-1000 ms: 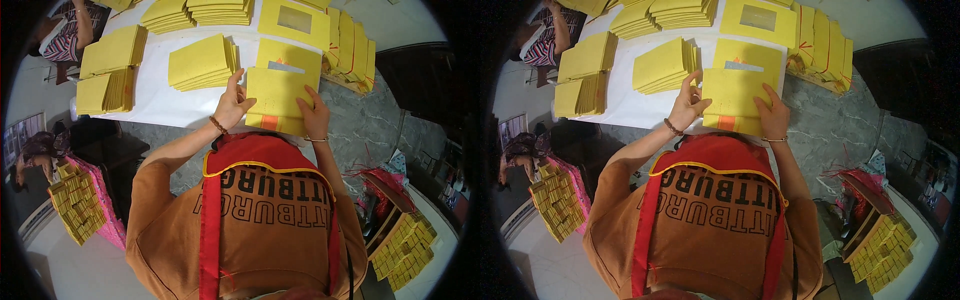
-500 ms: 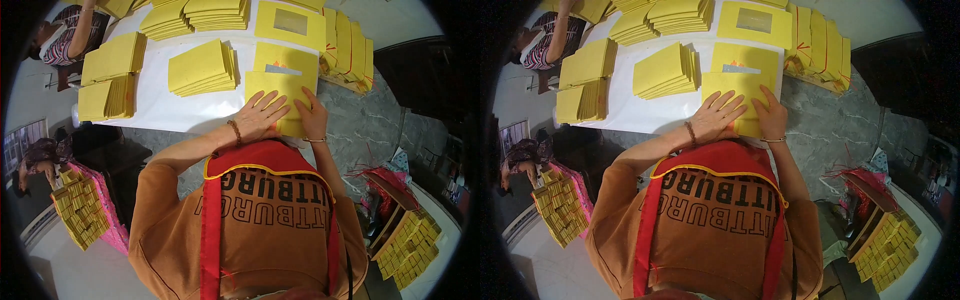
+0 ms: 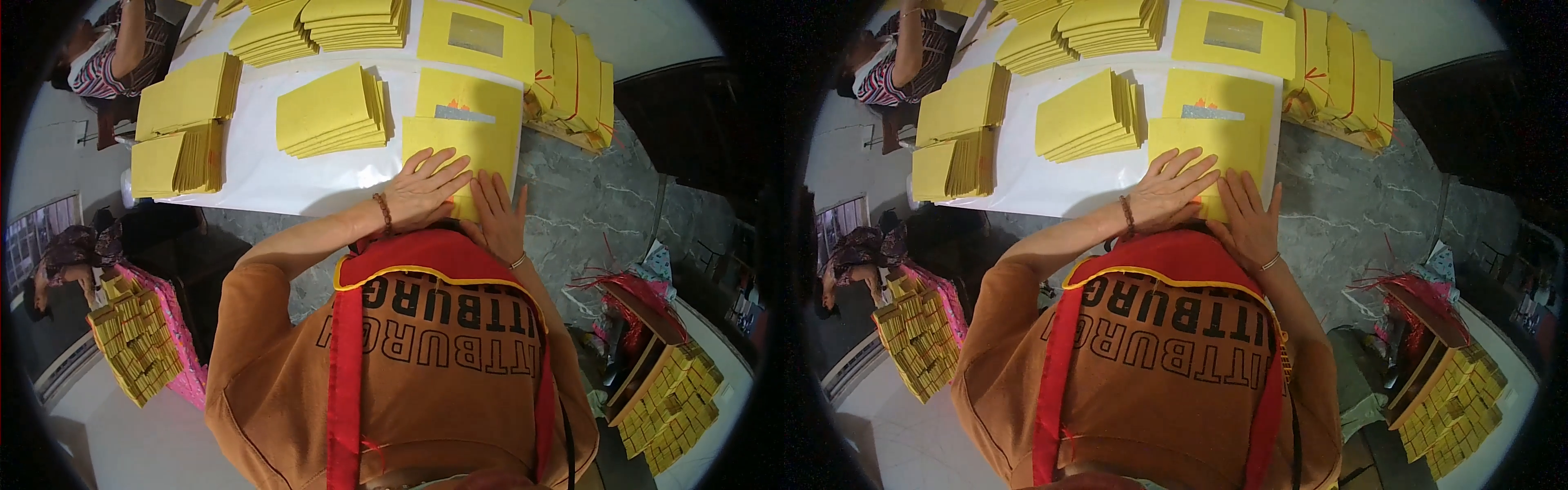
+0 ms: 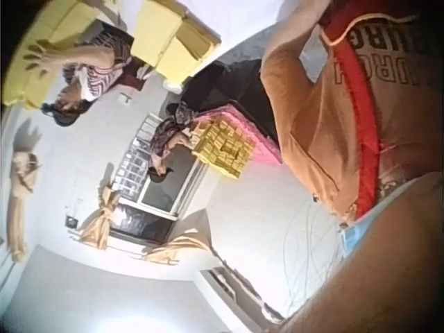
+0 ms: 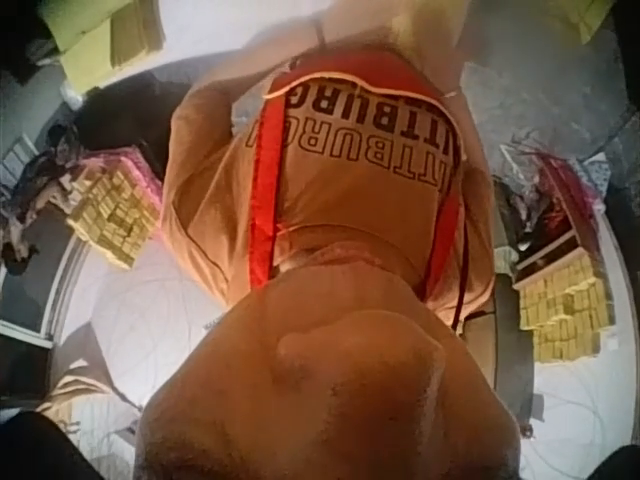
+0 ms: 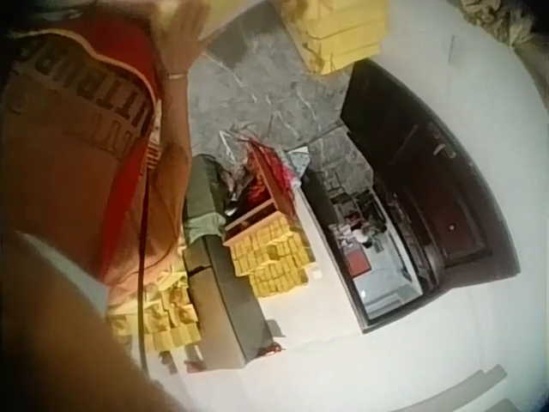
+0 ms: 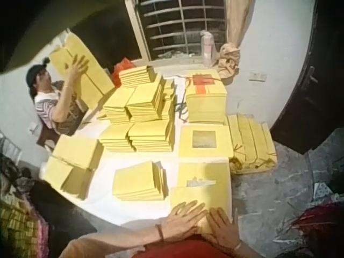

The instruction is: Sorting and stacking yellow paper sheets into bundles at a table.

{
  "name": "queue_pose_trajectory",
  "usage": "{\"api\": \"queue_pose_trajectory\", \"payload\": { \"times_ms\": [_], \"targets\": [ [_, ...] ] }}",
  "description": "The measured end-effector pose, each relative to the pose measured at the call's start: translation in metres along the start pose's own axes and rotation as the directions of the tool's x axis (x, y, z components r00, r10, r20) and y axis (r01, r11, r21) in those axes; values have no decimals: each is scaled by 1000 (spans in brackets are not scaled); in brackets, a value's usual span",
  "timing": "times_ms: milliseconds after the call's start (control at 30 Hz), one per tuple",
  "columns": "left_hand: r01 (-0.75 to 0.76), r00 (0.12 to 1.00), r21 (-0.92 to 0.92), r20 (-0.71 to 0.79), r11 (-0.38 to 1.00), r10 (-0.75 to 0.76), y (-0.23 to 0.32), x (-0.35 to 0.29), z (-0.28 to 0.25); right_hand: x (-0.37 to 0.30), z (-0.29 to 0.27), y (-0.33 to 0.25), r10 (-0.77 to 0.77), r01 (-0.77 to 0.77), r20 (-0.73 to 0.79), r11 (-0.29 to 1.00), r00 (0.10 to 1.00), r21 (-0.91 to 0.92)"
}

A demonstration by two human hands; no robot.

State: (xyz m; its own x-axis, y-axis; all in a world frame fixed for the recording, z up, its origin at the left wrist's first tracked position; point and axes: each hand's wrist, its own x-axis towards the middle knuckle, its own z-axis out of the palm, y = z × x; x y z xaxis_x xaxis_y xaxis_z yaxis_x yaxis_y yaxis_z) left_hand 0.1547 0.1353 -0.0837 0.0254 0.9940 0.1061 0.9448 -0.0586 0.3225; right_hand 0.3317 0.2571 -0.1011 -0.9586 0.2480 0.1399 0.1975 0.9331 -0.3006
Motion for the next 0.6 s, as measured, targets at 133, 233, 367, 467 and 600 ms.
{"api": "queue_pose_trajectory", "payload": {
  "times_ms": [133,233,367,467,600],
  "targets": [
    [-23,995,32,-91,999,26,-2,1,5,-1,1,-1,7,-7,9,1000,1000,15],
    [-79,990,195,-98,978,99,2,4,2,-2,-6,1,-2,-2,58,998,998,63],
    [-112,982,284,-116,952,150,2,4,1,-6,-10,6,-65,67,126,998,990,-13],
    [-120,987,314,-68,942,148,6,5,-4,-5,-11,4,-48,55,144,998,988,-43],
    [-165,985,430,20,888,173,10,7,-5,-2,-11,13,-60,44,134,992,989,117]
  ]
}}
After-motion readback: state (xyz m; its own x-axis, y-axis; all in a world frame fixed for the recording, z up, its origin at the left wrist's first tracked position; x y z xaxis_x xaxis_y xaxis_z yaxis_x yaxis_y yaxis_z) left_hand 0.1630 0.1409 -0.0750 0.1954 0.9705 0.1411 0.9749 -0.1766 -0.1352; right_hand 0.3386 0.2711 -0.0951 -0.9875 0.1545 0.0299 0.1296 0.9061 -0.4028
